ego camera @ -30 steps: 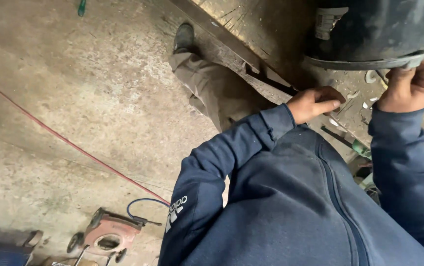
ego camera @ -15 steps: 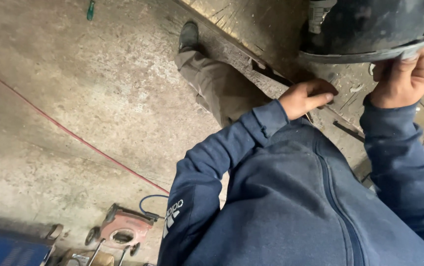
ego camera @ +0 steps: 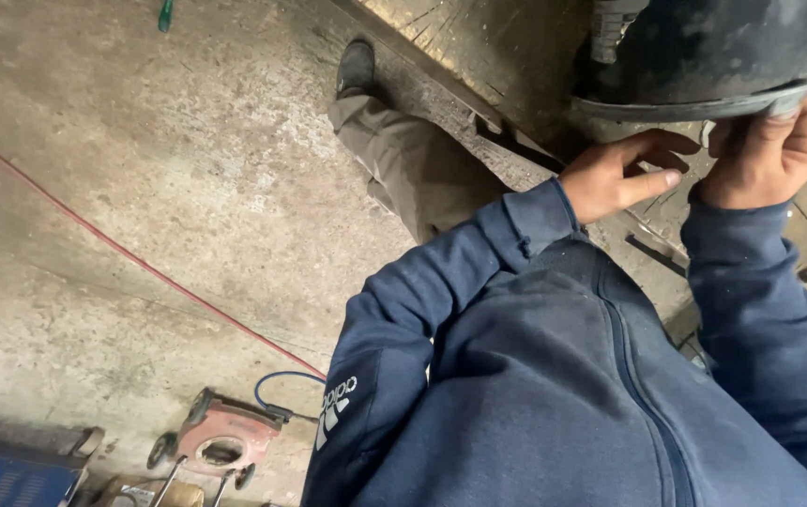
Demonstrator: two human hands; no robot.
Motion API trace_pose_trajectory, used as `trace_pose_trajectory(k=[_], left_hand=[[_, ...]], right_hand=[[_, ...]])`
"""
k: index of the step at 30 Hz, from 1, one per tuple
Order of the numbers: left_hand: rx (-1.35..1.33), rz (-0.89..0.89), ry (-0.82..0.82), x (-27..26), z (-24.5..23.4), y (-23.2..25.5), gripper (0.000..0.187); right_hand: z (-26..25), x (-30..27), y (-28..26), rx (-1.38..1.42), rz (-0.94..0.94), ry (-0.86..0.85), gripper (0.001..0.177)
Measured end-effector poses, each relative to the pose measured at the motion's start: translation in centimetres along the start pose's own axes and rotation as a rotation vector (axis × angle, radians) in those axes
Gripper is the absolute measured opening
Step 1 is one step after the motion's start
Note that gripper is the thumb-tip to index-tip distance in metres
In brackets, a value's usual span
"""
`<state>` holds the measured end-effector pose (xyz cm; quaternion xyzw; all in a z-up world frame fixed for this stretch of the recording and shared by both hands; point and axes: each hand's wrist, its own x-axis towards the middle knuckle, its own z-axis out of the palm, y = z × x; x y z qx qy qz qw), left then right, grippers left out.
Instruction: The person is repairing a cylindrical electric motor on a wooden workbench. They use a screwdriver to remove screws from the motor's end caps and then use a T-handle wrench to tighten bolts on the central shaft.
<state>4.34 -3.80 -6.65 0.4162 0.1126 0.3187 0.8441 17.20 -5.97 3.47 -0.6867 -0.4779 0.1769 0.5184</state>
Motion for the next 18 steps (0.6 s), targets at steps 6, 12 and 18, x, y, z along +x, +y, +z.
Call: trace_pose_trajectory(k=[6, 12, 18], left_hand=[[0.092, -0.012, -0.044, -1.0, -0.9, 1.2, 0.032], [0.054, -0.105, -0.019, -2.2, -1.6, 0.8, 0.026], [0.186, -0.131, -0.024, -4.6, -2.5, 6.0, 0.024]], right_hand=[[-1.1, 0.8, 1.1, 0.022, -0.014, -0.046, 0.059], [-7.6, 2.6, 7.7, -0.224, -0.009, -0.182, 0.048], [-8.4, 4.9, 5.9, -0.092, -0.169, -0.401, 0.025]])
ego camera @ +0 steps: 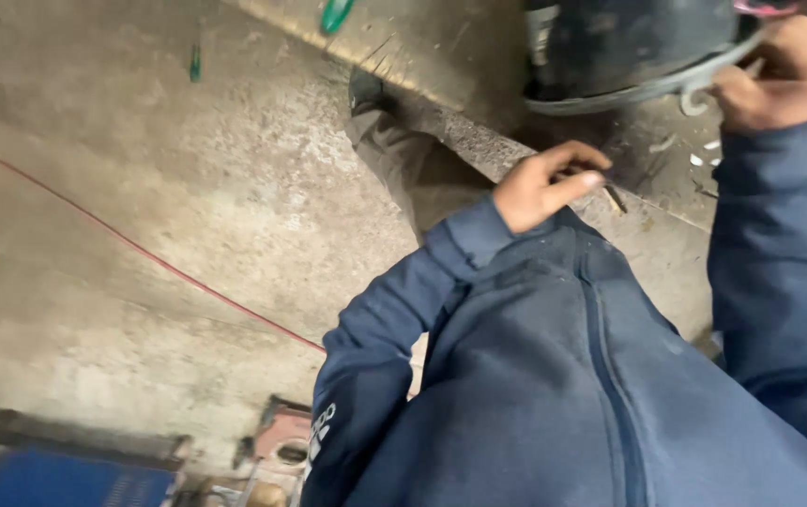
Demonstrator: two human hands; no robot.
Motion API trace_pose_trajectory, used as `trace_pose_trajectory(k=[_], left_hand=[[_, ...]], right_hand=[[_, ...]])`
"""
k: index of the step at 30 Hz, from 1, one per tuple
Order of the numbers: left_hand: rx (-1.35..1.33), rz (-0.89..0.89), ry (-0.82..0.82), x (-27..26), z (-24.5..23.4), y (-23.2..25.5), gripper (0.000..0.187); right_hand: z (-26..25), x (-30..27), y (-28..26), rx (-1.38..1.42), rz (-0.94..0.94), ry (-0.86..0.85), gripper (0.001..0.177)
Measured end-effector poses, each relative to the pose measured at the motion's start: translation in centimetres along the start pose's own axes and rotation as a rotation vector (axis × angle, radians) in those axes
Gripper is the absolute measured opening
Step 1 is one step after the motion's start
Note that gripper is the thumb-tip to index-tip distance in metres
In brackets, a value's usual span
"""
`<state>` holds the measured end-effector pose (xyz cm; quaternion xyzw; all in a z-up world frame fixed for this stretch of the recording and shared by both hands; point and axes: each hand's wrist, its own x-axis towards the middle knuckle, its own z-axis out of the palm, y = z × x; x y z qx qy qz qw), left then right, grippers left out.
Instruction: The person is repairing a cylindrical electric motor on a wooden workbench. They use a screwdriver to remove screws from the motor's end caps and then use a T-handle wrench to tighten bolts on the central shaft.
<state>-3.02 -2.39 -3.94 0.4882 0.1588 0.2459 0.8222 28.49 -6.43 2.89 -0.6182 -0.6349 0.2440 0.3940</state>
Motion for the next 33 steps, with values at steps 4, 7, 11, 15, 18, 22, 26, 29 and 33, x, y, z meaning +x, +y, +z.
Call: trace_pose_trajectory(k=[4, 7, 11, 15, 18, 22, 26, 29, 33], left_hand=[[0.21, -0.122, -0.005, -0.6, -1.0, 4.4, 0.024], [0.548, -0.178, -0.076, 0.5, -1.1, 6.0, 0.024], [0.882, -0.075, -0.234, 2.4, -1.5, 4.9, 0.032], [1.017, -0.1, -0.285, 4.4, -2.2, 2.9, 0.047], [1.198, -0.11, -0.298, 7.2, -1.4, 1.1, 0.059], [1.39, -0.01, -0.345, 8.3, -0.1, -0.8, 0.038], [1.593, -0.027, -0.301, 8.6, 1.4, 1.6, 0.052], [1.861, 0.019, -0.198, 8.5, -0.4, -0.1, 0.048], [1.796, 0.098, -0.202, 9.5, -1.5, -1.2, 0.018]], right_hand=[[0.9, 0.6, -3.0, -0.428, -0.054, 0.084, 0.035], [2.3, 0.7, -5.1, -0.39, 0.025, 0.074, 0.041], [2.7, -2.7, -5.5, -0.399, 0.145, 0.142, 0.039], [4.2, -9.6, -6.3, -0.433, 0.348, 0.176, 0.019], [5.5, -13.2, -6.5, -0.473, 0.379, 0.147, 0.027], [7.3, -14.7, -9.1, -0.232, 0.458, 0.258, 0.02], [7.7, -14.9, -9.4, -0.208, 0.449, 0.274, 0.021], [7.6, -14.5, -9.9, -0.17, 0.42, 0.283, 0.025], [8.7, -14.8, -8.4, -0.195, 0.326, 0.236, 0.022]])
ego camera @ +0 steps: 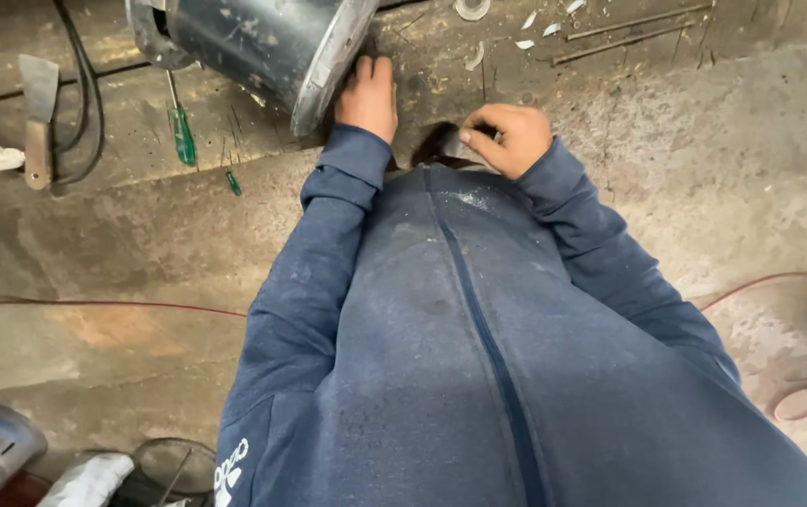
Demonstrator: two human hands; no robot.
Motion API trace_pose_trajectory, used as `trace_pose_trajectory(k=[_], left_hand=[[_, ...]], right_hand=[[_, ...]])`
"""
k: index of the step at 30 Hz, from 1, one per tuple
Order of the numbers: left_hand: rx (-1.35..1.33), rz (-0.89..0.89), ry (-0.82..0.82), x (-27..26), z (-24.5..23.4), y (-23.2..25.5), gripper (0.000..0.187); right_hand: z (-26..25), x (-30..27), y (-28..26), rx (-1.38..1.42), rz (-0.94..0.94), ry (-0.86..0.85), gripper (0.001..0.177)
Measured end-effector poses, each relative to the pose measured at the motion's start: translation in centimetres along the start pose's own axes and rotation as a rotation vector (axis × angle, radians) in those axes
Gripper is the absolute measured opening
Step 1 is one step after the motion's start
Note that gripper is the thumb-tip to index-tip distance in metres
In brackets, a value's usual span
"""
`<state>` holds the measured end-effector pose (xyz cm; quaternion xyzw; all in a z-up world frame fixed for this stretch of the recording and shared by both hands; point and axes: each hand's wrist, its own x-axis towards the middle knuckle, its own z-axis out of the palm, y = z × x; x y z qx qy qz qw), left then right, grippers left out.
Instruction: The person is repairing a cylindrical electric motor on a wooden workbench. They use a screwdriver to remove screws from the motor's end caps and then use a T-handle wrench to tighten bolts on the central shaft.
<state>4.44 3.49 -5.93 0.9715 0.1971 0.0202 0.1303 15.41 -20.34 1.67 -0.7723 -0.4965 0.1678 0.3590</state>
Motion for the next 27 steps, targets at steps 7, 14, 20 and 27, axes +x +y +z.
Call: trace_pose_trajectory(k=[7, 14, 20, 27], left_hand=[[0.052, -0.09, -0.042, 0.0, 1.9, -0.5, 0.021], [-0.617, 0.156, -0.043, -7.4, -10.4, 1.2, 0.016], [-0.927, -0.04, -0.003, -10.3, -21.1, -10.3, 0.018], [-0.93, 0.103, 0.137, 3.0, -26.2, -23.5, 0.018]], right_hand=[[0.5, 1.1, -1.2, 0.104, 0.01, -0.056, 0.02], [0.0, 6.3, -6.4, 0.312, -0.064, 0.137, 0.019], [1.9, 11.3, -9.5, 0.401, 0.051, 0.312, 0.017], [6.6, 13.1, -6.5, 0.411, 0.216, 0.482, 0.018]])
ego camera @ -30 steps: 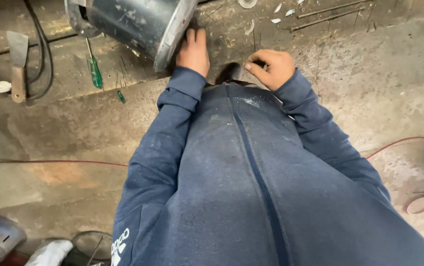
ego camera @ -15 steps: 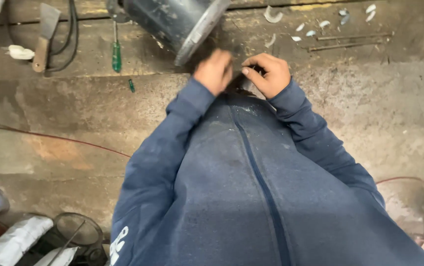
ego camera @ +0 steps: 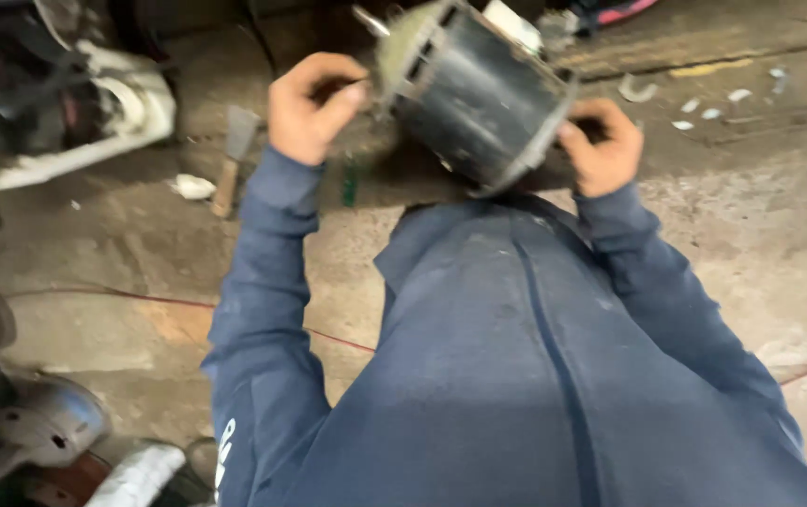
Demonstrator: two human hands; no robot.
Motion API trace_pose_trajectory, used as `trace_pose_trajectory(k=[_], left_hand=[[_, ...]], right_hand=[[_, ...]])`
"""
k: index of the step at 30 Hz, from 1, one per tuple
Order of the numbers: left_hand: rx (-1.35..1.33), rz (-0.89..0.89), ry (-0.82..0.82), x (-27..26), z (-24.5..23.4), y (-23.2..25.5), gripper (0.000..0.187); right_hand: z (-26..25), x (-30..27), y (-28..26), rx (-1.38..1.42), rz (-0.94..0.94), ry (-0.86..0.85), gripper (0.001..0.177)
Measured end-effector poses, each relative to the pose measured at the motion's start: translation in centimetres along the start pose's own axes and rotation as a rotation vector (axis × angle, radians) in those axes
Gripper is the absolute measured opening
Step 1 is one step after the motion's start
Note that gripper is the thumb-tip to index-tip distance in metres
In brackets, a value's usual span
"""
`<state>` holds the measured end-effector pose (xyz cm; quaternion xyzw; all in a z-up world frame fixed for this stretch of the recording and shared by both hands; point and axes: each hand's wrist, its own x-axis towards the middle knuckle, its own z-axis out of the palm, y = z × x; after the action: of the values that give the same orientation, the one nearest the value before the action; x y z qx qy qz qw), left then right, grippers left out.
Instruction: The person is repairing a cylindrical electric motor on a wooden workbench. They use a screwdriver to remove screws from the motor's end caps and then use a T-handle wrench to tighten bolts on the central shaft.
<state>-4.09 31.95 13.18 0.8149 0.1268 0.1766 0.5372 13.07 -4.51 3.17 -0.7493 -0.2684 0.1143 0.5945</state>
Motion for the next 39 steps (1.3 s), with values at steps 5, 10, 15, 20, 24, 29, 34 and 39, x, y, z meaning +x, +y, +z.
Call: trace_pose_trajectory(k=[5, 10, 15, 20, 24, 29, 34, 39], left_hand=[[-0.149, 0.063, -0.244, 8.4, -0.3, -1.9, 0.014], [-0.346, 0.037, -0.497, 12.0, 0.9, -5.6, 0.014], [-0.422, 0.026, -0.622, 12.9, 1.3, -5.8, 0.013], [-0.412, 0.225, -0.585, 13.2, 1.4, -5.7, 0.012], [-0.419, 0.174, -0.582, 13.0, 1.7, -5.8, 0.011], [-0.407, 0.198, -0.51, 12.6, 1.9, -5.8, 0.011], [-0.353, 0.181, -0.493, 12.1, 2.0, -5.5, 0.009], [-0.339, 0.187, -0.488, 12.0, 1.9, -5.2, 0.011]], right_hand=[[1.8, -2.6, -0.9, -0.181, 0.053, 0.227, 0.016], [5.3, -4.7, -3.5, -0.28, 0.113, 0.442, 0.023], [6.8, -5.0, -5.9, -0.51, 0.18, 0.552, 0.01], [4.6, -3.0, -8.4, -0.653, -0.033, 0.189, 0.017], [3.3, -3.4, -8.1, -0.762, -0.096, 0.123, 0.011], [2.9, -2.7, -8.7, -0.792, -0.161, 0.067, 0.01], [2.3, -3.1, -7.8, -0.841, -0.161, 0.067, 0.009], [2.1, -3.1, -7.3, -0.84, -0.17, 0.071, 0.015]])
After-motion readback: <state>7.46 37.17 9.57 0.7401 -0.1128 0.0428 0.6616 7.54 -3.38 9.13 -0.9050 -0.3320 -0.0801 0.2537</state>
